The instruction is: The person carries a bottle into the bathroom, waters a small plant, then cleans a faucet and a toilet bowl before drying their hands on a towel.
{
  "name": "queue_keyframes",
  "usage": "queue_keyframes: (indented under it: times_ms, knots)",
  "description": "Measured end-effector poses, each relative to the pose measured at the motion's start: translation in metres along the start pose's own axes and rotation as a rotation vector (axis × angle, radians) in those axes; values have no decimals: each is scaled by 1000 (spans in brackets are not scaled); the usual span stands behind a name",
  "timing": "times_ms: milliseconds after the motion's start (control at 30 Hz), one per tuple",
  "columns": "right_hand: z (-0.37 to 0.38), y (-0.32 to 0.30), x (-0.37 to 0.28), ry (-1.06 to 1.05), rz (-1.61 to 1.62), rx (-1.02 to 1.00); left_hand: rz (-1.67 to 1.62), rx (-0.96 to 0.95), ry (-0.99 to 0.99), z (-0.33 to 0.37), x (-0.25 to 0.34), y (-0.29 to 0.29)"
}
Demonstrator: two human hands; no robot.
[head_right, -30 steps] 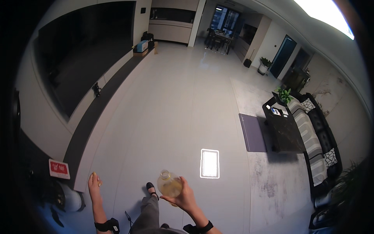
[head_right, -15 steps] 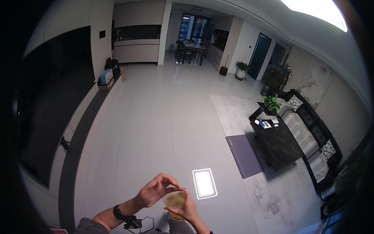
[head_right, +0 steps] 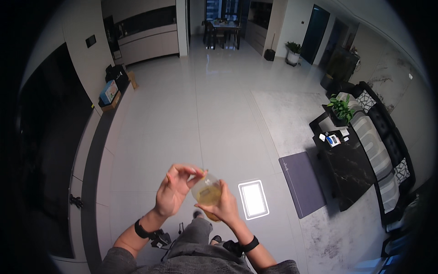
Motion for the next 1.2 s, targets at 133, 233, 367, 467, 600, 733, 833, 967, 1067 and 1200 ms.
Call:
queue_keyframes:
  times_ms: [133,233,367,467,600,733,833,967,1067,1200]
  knots:
    - [138,4,32,-16,24,17,-33,26,31,132,-34,-75]
    - [236,-2,64,17,-12,28,-108,-88,-4,224,-73,-105]
    - [330,7,136,99,-4,93,-91,-151,-105,319,-150,-156]
    - [416,-11,168,147,-31,139,-153,-147,-151,410,-188,-185]
    - [524,-27,231,158,-33,187,-53,-162,-92,529,-245,-224]
    - [646,-41,295,189,-25,161,46,-156,-178,652,-297,-259]
    - [743,-60,316,123,-49,143,143,-131,-271,742,-319,-285]
    - [865,-87,358,96,-89,113,244,-92,-317,855,-358,-325]
    - [942,-87,410,91,-101,97,353,-93,-364,922,-412,-365]
    - [1049,-92,480,143,-105,105,323,-150,-389,1031,-475,-409]
Point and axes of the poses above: each hand's wrist, its own z-axis towards the middle knuckle, its own y-axis out of the palm, x = y × z, the point moved 9 cm from there along z, towards the middle knuckle, and after that the axes turned 3 degrees about y, right-handed, at the moved point
